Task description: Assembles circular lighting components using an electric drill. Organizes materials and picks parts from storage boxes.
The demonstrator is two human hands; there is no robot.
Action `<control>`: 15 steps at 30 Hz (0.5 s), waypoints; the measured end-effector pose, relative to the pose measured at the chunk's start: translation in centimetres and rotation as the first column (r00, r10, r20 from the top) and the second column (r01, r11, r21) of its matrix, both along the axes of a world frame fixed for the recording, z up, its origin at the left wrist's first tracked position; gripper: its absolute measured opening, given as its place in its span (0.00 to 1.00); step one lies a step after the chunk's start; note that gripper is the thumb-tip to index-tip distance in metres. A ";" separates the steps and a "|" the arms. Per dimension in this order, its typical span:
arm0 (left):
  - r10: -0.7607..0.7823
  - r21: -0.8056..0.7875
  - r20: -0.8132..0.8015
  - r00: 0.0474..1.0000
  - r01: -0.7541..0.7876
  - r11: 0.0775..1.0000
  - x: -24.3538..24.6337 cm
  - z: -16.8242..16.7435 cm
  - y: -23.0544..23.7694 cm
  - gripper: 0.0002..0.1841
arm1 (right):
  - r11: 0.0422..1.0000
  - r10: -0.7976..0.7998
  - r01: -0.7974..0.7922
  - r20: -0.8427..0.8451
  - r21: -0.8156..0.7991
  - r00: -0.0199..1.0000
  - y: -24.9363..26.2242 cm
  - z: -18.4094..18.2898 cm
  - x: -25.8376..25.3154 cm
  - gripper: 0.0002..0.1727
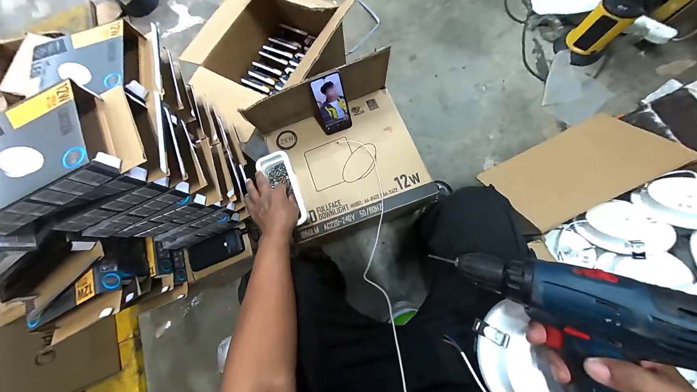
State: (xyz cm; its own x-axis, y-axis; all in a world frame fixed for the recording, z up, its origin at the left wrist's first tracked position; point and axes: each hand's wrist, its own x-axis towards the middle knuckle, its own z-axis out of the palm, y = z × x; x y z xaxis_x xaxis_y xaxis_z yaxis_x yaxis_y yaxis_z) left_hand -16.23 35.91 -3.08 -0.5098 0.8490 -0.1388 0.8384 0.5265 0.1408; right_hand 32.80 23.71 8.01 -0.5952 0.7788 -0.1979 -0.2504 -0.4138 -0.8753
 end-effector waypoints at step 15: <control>-0.024 0.044 -0.090 0.996 0.028 0.999 0.4 -0.4 -0.2 0.08 | 0.998 -0.022 0.022 0.009 0.065 1.000 -1.4 -0.3 0.1 0.20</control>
State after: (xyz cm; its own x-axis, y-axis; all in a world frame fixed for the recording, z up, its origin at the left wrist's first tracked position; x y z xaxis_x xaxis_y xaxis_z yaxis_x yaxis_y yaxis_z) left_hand -15.86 35.71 -3.49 -0.4960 0.8666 -0.0547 0.8622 0.4990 0.0876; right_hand 32.88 22.32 7.68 -0.5762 0.8030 -0.1525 -0.2500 -0.3508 -0.9025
